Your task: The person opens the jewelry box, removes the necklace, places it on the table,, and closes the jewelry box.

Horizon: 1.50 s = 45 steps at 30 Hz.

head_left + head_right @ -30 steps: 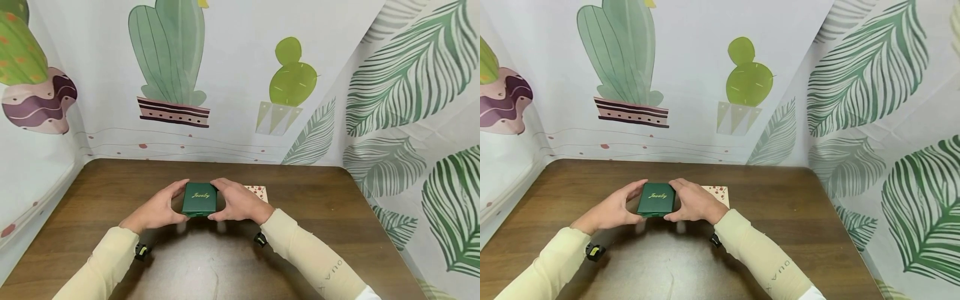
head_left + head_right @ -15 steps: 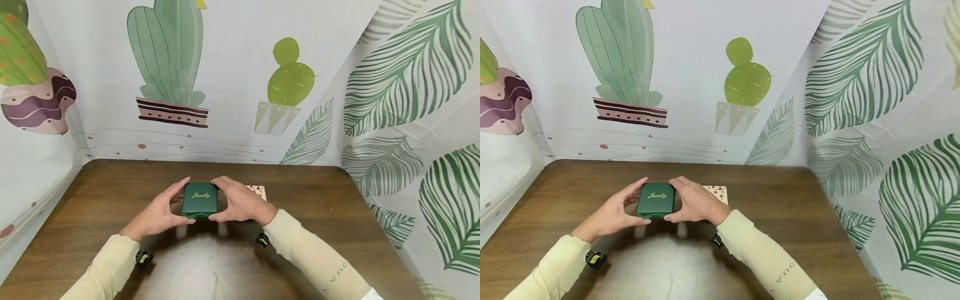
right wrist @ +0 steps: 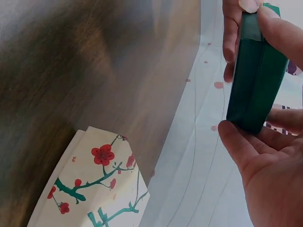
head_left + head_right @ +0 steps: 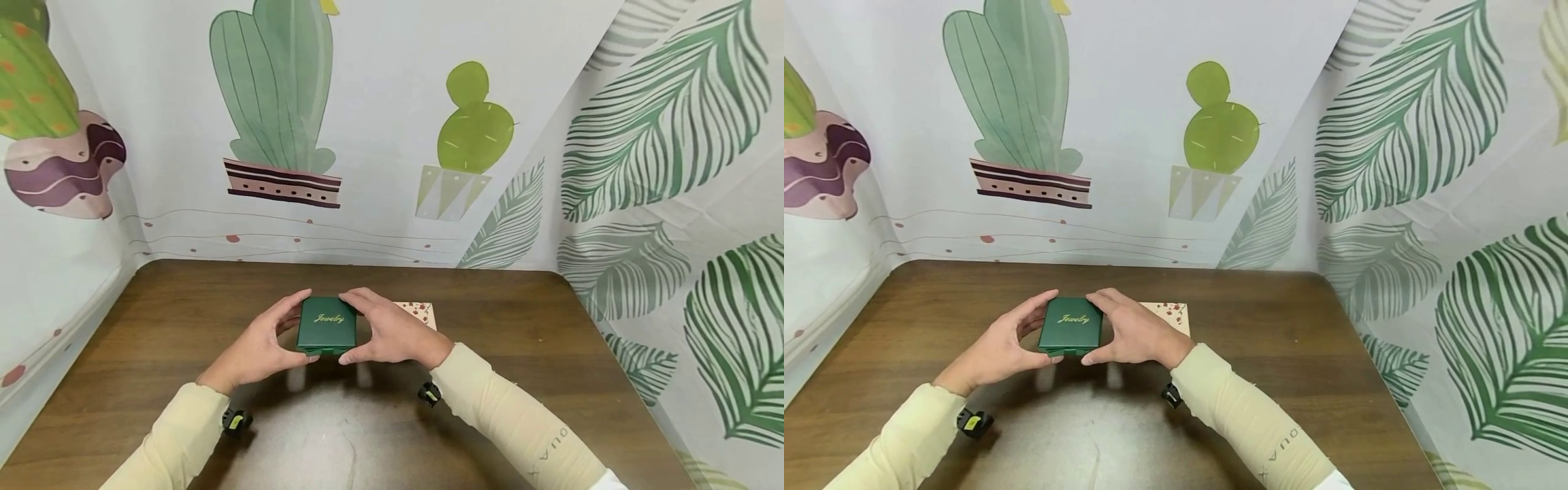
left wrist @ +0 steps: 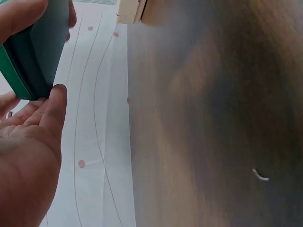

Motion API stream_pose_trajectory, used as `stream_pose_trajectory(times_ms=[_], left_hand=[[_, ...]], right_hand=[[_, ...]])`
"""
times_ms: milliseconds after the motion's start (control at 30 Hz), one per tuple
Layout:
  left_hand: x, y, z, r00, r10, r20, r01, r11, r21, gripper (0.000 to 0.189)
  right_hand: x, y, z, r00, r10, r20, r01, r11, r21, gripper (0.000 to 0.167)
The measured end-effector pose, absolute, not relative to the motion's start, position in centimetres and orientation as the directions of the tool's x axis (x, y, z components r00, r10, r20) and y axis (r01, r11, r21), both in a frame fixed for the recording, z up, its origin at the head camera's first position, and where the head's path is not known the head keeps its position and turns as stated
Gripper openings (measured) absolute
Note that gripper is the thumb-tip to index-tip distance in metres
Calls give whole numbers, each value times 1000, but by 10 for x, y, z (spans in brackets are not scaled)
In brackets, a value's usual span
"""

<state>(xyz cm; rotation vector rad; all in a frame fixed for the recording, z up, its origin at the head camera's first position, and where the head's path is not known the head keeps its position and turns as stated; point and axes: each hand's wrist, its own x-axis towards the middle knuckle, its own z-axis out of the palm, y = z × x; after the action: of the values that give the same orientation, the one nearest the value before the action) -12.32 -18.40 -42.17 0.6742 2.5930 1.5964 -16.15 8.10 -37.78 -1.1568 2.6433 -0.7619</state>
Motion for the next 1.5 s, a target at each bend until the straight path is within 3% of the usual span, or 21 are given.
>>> stream_pose_trajectory(times_ms=[567,1500], left_hand=[[-117,-179,-422,-921,338,193,314,352,882,108],[-114,-176,-414,-923,333,190,275,231,933,101]], right_hand=[[-161,81,-375,-662,-740,117,-696,550,-461,93],[-161,83,-370,-683,-718,135,-680,557,-477,92]])
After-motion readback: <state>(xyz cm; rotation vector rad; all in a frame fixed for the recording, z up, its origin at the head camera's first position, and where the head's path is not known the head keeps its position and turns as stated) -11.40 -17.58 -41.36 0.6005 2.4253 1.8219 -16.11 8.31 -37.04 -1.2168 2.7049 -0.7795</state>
